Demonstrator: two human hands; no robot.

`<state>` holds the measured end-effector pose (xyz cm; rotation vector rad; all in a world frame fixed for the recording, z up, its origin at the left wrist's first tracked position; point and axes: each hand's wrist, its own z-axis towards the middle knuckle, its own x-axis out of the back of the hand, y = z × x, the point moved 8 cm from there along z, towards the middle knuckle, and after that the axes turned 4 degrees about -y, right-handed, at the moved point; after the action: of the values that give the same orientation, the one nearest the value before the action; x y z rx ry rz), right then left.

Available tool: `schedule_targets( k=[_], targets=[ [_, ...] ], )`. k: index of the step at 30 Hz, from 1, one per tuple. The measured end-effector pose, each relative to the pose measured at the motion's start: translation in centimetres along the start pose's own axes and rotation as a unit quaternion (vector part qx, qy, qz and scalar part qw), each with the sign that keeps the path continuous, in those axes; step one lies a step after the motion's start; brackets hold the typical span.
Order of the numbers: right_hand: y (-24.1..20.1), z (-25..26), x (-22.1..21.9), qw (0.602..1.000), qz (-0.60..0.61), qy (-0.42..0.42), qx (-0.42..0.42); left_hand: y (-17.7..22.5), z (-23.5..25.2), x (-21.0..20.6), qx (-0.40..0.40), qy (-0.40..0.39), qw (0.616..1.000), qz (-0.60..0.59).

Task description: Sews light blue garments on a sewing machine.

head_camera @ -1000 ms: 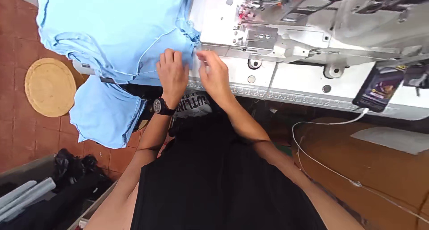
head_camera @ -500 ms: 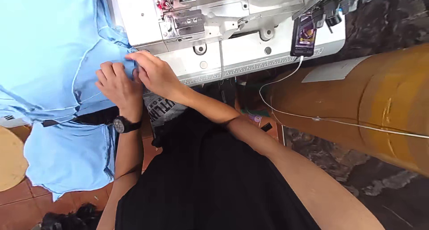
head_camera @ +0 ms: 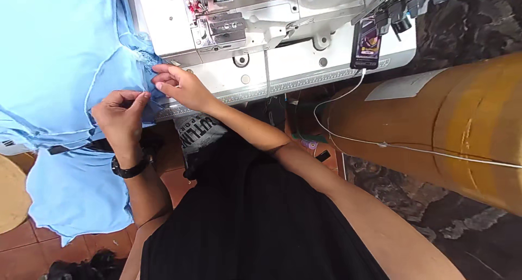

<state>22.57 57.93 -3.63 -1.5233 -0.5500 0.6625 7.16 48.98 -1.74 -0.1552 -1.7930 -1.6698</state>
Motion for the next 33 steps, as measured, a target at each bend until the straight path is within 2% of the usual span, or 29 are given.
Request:
schedule_targets(
  k=[3, 9, 12, 14, 16, 18, 22, 25, 30, 33],
  targets=[
    [0.6, 1.4, -1.5, 0.982, 0.175, -0.052, -0.051, 0.2, 0.0, -0.2, -0.026, 0.006, 0.998, -0.051],
    [2.0, 2.1, -0.5, 0.98, 0.185, -0.007, -0.07, 0.4, 0.4, 0.7, -0.034, -0.013, 0.997, -0.073],
    [2.3, 1.7, 0.9, 0.992, 0.114, 0.012, -0.047, 1.5, 0.1, 2.2, -0.074, 0.002, 0.995, -0.071],
    [1.6, 1.7, 1.2, 1.0, -0.01, 0.022, -0.004, 3.3, -0.5, 3.3, -0.122, 0.019, 0.991, -0.048],
    [0.3, 2.0, 0.1, 0.992, -0.118, 0.048, 0.027, 5.2, -1.5, 3.3, -0.133, 0.034, 0.99, 0.016],
    [-0.7, 3.1, -1.4, 0.981, -0.173, 0.08, 0.032, 6.8, -2.4, 2.6, -0.125, 0.054, 0.988, 0.074],
    [-2.3, 3.9, -2.5, 0.952, -0.296, 0.064, 0.048, 8.3, -2.5, 3.5, -0.121, 0.1, 0.981, 0.111],
    [-4.0, 0.2, 0.9, 0.938, -0.322, 0.096, 0.079, 9.1, -2.2, 3.1, -0.13, 0.064, 0.983, 0.116],
    [-4.1, -5.7, 7.5, 0.925, -0.351, 0.135, 0.052, 10.4, -2.9, -4.8, -0.127, -0.096, 0.987, 0.011],
    [-3.7, -7.2, 8.8, 0.911, -0.379, 0.156, 0.037, 10.3, -3.8, -7.7, -0.121, -0.095, 0.988, -0.029]
  ],
)
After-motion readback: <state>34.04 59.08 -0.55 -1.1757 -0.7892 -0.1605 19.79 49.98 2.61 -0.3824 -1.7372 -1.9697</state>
